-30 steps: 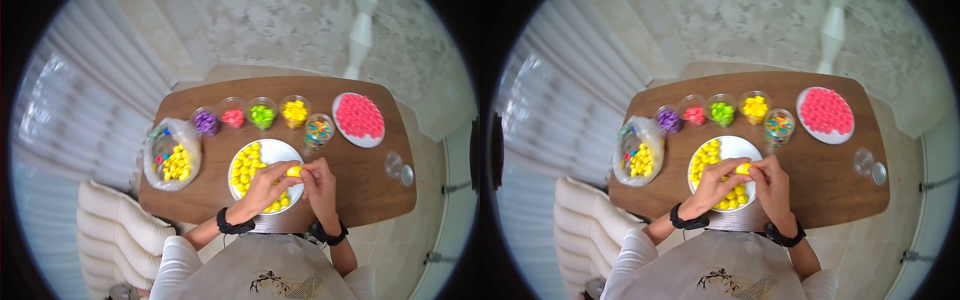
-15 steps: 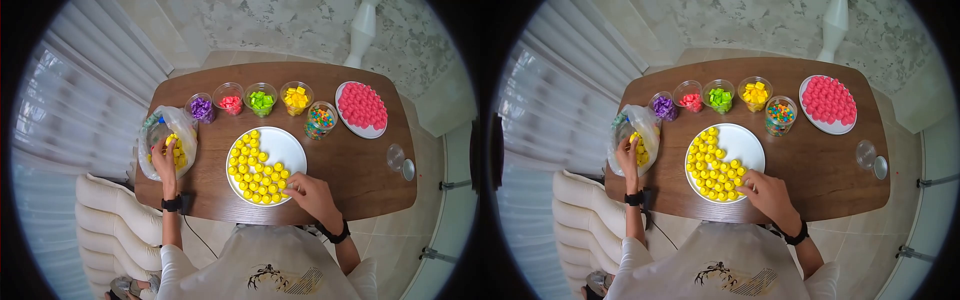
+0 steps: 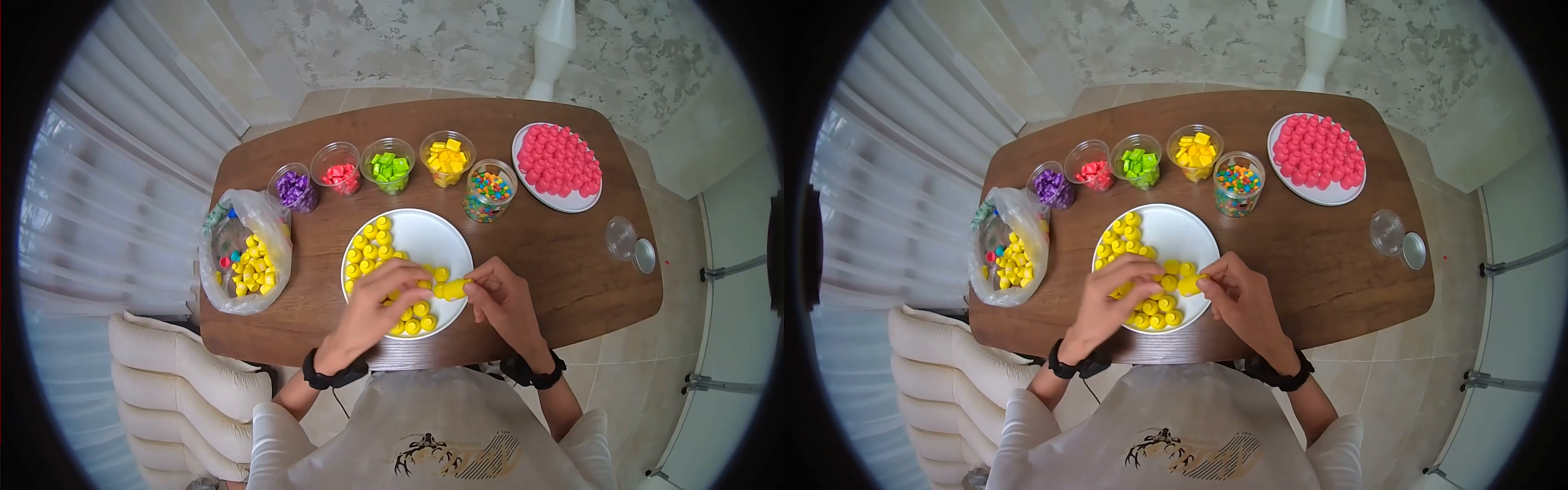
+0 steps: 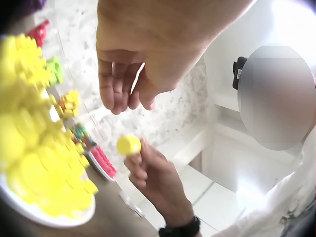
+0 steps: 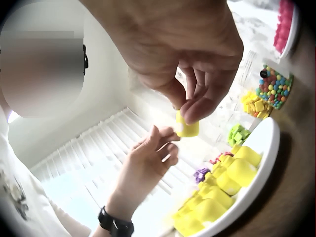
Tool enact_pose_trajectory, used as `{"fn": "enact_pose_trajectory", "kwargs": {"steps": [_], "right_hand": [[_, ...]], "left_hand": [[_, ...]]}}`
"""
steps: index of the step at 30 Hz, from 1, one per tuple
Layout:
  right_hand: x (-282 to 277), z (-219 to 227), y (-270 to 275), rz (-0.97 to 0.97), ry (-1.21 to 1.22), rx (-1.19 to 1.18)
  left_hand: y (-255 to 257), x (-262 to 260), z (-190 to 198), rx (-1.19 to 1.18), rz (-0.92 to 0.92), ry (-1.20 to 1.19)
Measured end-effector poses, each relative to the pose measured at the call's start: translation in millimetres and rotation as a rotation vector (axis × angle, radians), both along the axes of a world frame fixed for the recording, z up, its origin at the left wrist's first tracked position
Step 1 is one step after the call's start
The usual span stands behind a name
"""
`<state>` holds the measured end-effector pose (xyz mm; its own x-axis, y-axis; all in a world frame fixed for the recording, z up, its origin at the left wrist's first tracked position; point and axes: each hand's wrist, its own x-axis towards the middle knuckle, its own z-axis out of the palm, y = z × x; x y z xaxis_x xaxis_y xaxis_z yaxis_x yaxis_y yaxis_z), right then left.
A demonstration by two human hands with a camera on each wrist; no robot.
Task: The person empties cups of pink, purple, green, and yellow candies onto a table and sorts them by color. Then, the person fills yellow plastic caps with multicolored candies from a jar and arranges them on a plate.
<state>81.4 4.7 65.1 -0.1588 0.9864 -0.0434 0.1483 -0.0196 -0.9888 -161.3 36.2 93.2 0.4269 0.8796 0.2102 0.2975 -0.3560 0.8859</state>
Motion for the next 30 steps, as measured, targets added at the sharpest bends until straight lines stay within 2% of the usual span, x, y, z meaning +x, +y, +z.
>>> {"fn": "enact_pose_trajectory", "kwargs": {"steps": [1,2,4,7,9,11,13,15,16,17,19,20,22,25,27,29,30], "right_hand": [[-0.6,4.2,0.0,-0.014,0.217,-0.085],[-3.4,5.4,-0.5,-0.026,0.217,-0.080],[-9.2,6.8,-0.3,-0.060,0.382,0.003],[-5.9,3.5,0.7,-0.071,0.451,0.027],[3.1,2.3,3.0,-0.077,0.506,-0.007],[11.1,0.9,3.4,-0.077,0.563,-0.037],[18.7,-0.2,3.8,-0.149,0.689,-0.121],[28.7,-3.5,3.8,-0.226,0.675,-0.064],[32.7,-4.7,3.4,-0.291,0.656,-0.021],[35.2,-4.9,2.4,-0.296,0.658,-0.012],[39.0,-4.9,-0.1,-0.375,0.616,-0.012],[39.1,-5.8,-1.3,-0.383,0.618,-0.004],[37.0,-9.7,-3.7,-0.380,0.560,0.009],[34.3,-16.4,-7.2,-0.359,0.541,0.048],[35.6,-19.9,-9.2,-0.366,0.549,0.052],[35.0,-18.7,-8.8,-0.371,0.520,0.071],[32.9,-16.2,-8.4,-0.372,0.525,0.066]], "left_hand": [[-0.2,13.9,2.7,0.004,-0.011,-0.002],[0.2,26.5,5.5,-0.057,-0.050,0.004],[4.1,35.8,5.6,-0.112,-0.107,0.061],[8.2,42.3,11.8,-0.106,-0.125,0.129],[13.5,46.0,8.1,-0.118,-0.169,0.093],[19.9,49.7,10.3,-0.333,-0.212,-0.023],[38.5,55.1,13.4,-0.321,-0.256,0.003],[64.5,66.5,24.2,0.001,-0.120,0.182],[83.4,73.8,24.6,0.252,-0.091,0.172],[96.0,81.4,27.3,0.259,-0.097,0.172],[115.8,98.8,31.9,0.539,-0.072,0.388],[128.5,106.0,27.5,0.546,-0.080,0.386],[150.3,118.9,11.4,0.868,-0.184,0.624],[166.1,118.6,5.8,0.938,-0.236,0.568],[162.1,112.4,11.7,0.913,-0.237,0.623],[139.8,103.7,22.3,0.545,-0.175,0.334],[124.3,98.6,29.6,0.319,-0.177,0.321]]}}
